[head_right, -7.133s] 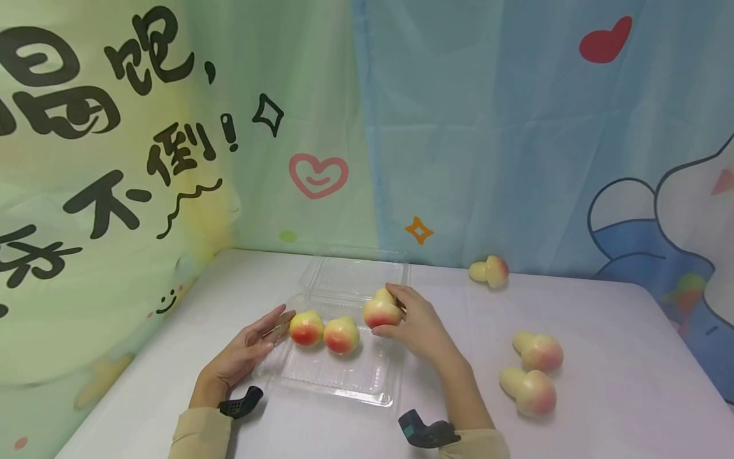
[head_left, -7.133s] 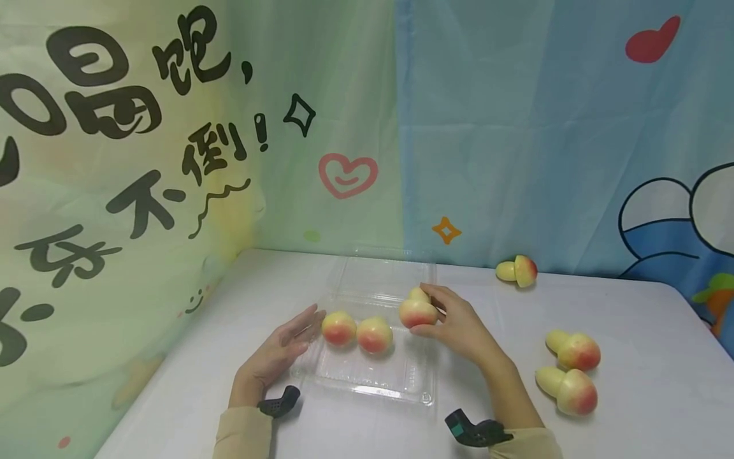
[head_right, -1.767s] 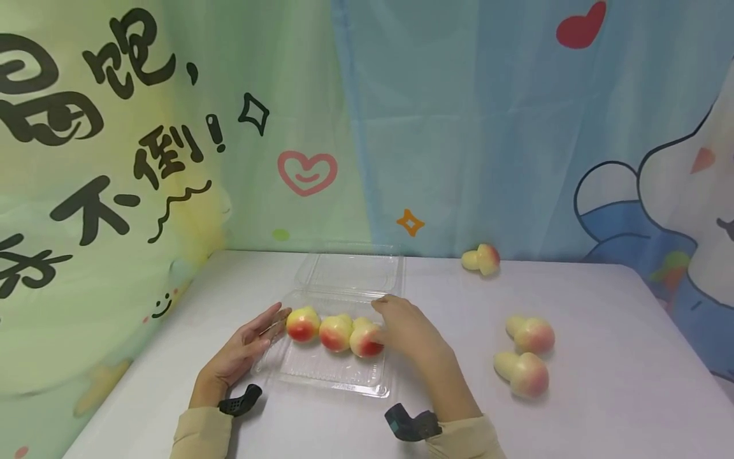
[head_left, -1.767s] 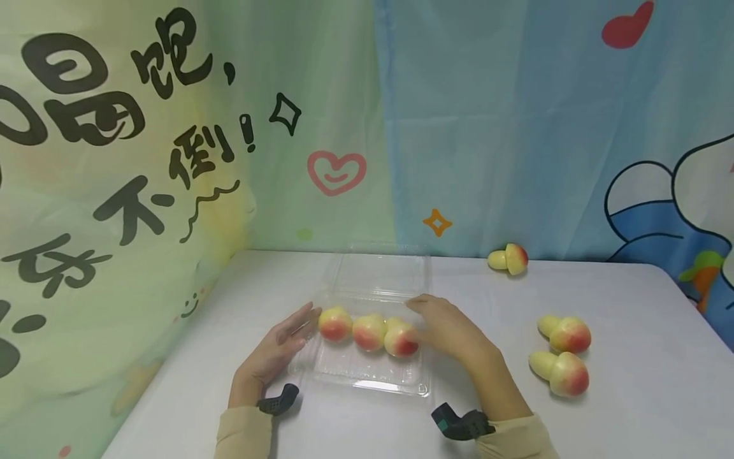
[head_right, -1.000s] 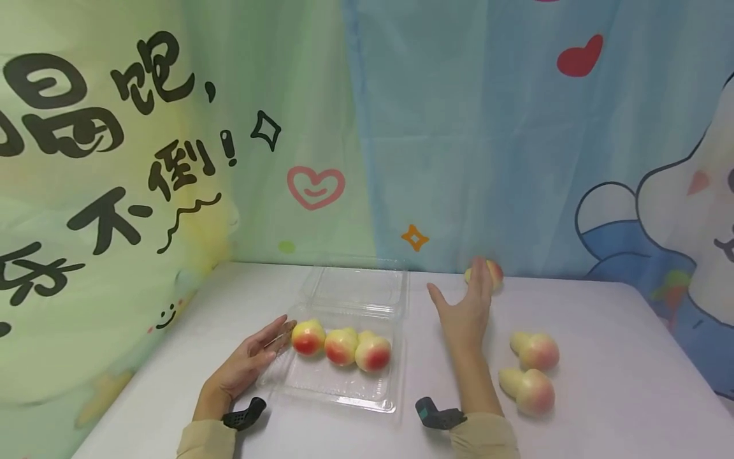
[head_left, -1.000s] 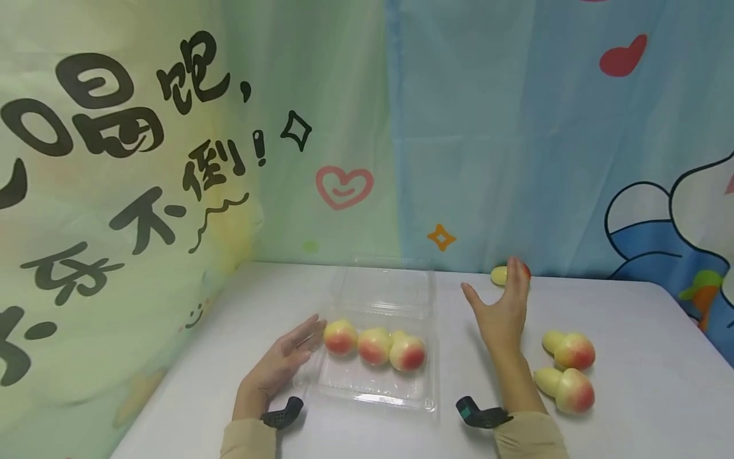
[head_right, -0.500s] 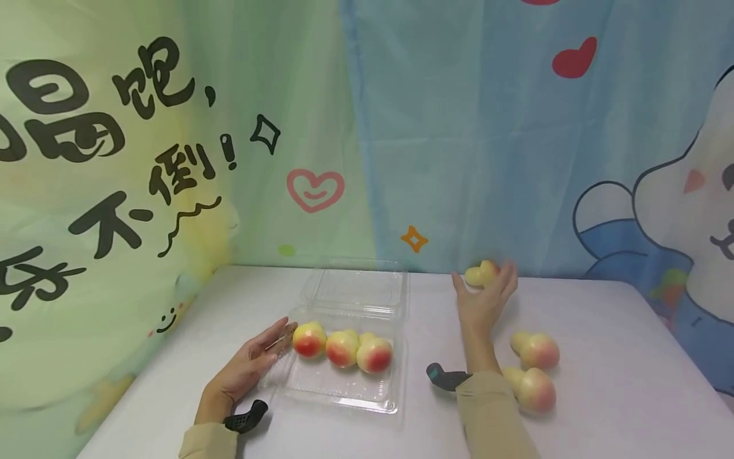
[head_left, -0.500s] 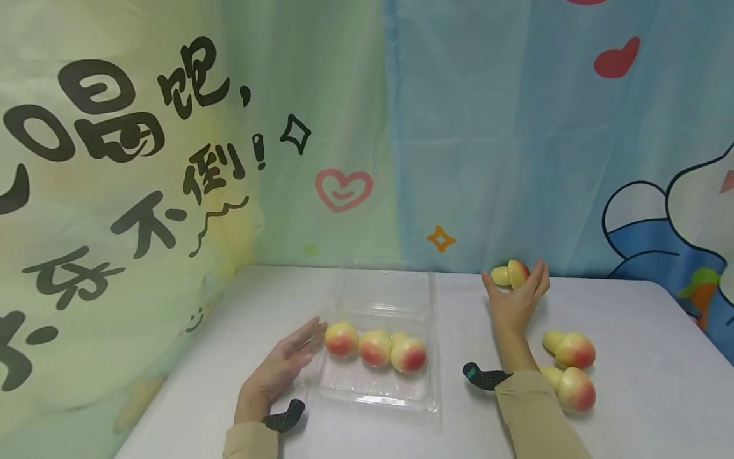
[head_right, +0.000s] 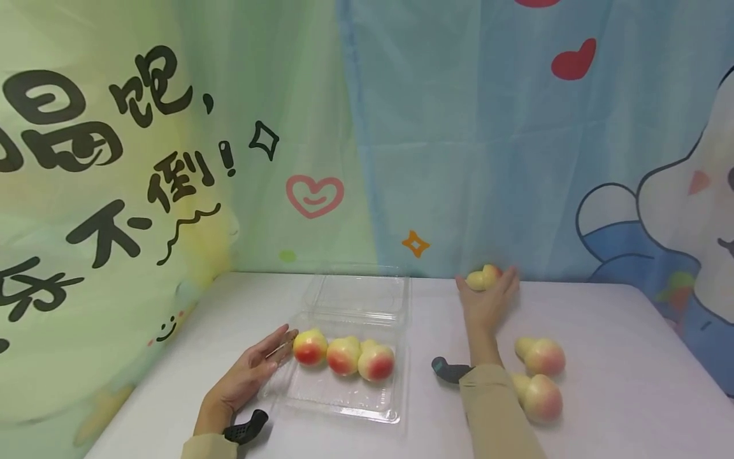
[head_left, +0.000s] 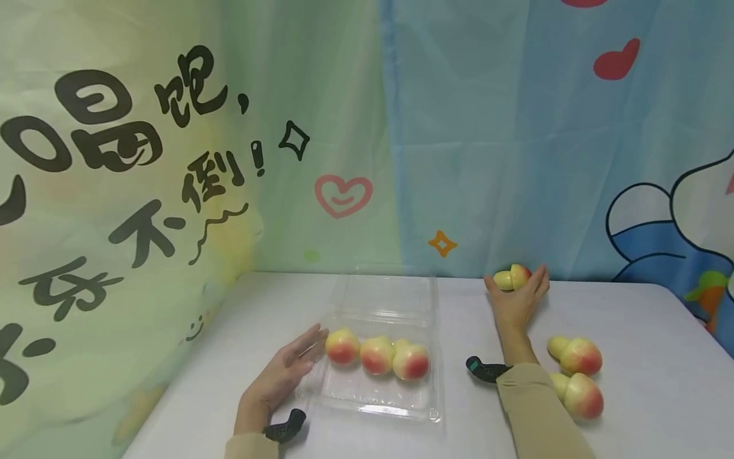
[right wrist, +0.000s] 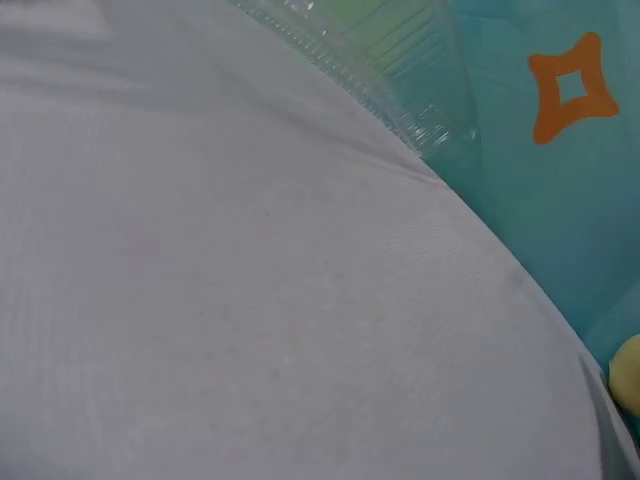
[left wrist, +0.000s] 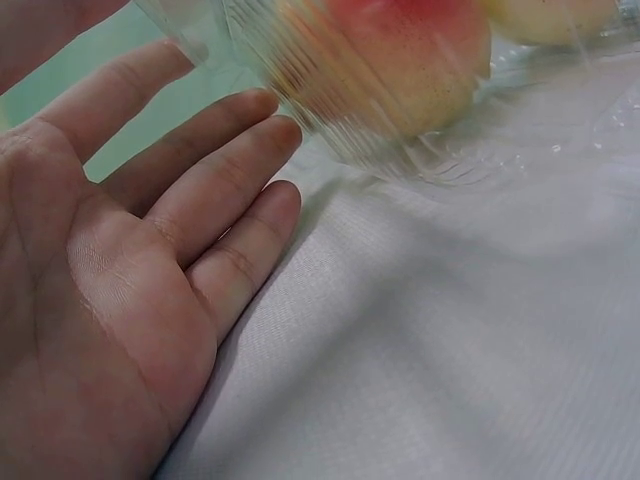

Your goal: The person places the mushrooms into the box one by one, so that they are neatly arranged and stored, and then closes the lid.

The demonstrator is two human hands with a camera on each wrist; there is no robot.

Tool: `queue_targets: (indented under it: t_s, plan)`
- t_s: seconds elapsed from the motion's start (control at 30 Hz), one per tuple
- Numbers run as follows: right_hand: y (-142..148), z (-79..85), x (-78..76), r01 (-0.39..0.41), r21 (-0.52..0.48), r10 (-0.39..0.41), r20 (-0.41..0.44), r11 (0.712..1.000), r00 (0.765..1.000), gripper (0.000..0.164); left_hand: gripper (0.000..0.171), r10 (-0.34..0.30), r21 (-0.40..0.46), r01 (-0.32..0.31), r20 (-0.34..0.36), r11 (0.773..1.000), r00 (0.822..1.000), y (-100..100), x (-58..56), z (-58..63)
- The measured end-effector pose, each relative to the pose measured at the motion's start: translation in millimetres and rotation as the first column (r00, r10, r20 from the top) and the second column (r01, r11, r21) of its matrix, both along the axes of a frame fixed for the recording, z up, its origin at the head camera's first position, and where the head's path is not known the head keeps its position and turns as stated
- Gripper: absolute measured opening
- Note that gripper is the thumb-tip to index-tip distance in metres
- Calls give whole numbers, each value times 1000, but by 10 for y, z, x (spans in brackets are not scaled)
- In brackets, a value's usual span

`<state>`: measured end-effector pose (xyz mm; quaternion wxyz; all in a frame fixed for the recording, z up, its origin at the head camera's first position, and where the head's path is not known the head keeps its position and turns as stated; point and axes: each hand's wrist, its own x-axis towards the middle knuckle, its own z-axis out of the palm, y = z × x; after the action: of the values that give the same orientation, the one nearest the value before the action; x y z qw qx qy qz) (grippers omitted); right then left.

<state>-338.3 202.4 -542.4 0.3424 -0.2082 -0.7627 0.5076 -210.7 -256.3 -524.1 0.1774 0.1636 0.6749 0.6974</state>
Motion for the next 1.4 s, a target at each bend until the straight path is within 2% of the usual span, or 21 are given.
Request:
queue_targets:
  t_s: [0.27,0.57,0.83,1.0,1.17,1.4]
  plan:
    - [40,31,-12,-4,25,4,3,1000,1000,114,74,20,30,-21,27,999,999,29,17,-46]
    - [72,24,-82,-25,-9,25,62,1000,998,113,75,20,14,-20,-2,1000,1000,34,26,6]
    - [62,59,-123,-39,41,34,94,998,995,112,76,47,9,-47,26,999,999,17,33,3]
    - [44,110,-106,-52,65,43,139,997,989,106,78,79,-24,-78,37,997,996,31,41,23]
    - [37,126,-109,-45,78,34,142,996,989,98,78,66,-10,-66,29,998,997,19,44,38]
    - [56,84,-118,-27,90,10,194,996,981,92,76,56,-13,-55,36,998,998,2,28,10]
